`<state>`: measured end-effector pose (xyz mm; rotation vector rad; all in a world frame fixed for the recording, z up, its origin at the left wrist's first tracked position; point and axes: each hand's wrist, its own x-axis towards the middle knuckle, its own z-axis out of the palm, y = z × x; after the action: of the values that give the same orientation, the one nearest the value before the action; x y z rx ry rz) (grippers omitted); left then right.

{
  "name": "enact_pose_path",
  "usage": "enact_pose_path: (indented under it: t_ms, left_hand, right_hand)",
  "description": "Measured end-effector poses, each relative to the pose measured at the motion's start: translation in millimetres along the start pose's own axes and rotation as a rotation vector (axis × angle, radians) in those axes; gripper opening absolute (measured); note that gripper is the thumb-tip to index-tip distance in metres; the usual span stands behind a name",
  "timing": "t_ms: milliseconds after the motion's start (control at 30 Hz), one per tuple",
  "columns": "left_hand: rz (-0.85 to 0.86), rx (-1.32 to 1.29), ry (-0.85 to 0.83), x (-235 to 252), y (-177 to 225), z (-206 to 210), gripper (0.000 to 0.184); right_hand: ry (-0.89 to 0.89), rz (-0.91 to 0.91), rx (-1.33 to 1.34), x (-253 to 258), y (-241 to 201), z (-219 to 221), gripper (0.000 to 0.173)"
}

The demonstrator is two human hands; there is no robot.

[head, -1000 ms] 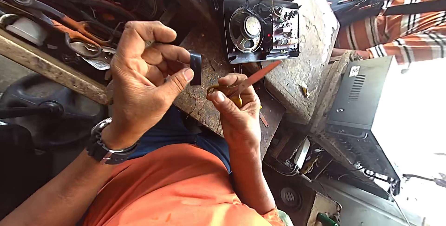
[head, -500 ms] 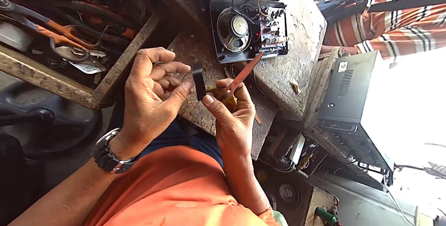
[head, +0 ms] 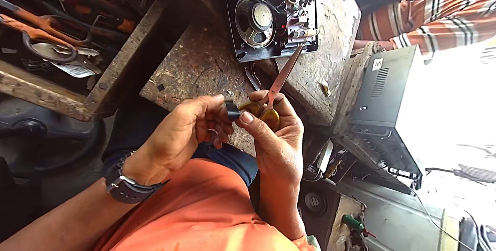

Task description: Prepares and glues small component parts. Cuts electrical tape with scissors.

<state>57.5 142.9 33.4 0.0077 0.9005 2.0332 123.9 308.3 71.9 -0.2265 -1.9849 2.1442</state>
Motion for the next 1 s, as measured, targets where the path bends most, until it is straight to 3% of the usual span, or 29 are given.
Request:
enact_pose_path:
  t_ms: [167, 333, 433, 567, 767, 1000]
  left_hand:
    - [0.056, 0.027, -0.010, 9, -9, 5, 0.025]
    - [0.183, 0.264, -0.057, 19, -19, 13, 0.013]
    - [0.300, 0.445, -0.056, 28, -23, 20, 0.009]
    - [0.371, 0.553, -0.087, 41, -21, 35, 0.005]
    - [0.336, 0.532, -0.199, 60, -31, 63, 0.004]
    - [0.241, 0.482, -0.217, 67, -46, 81, 0.005]
  right_hand:
    - [0.044, 0.027, -0.035, -18, 5, -17, 0.037]
    - [0.080, 0.009, -0.095, -38, 7, -35, 0.034]
    - [0.060, 0.008, -0.119, -55, 4, -54, 0.051]
    - [0.033, 0.039, -0.042, -84, 4, -83, 0.052]
    - [0.021, 0.076, 0.042, -117, 23, -102, 0.062]
    - [0.050, 0.009, 0.353, -140, 43, -101, 0.047]
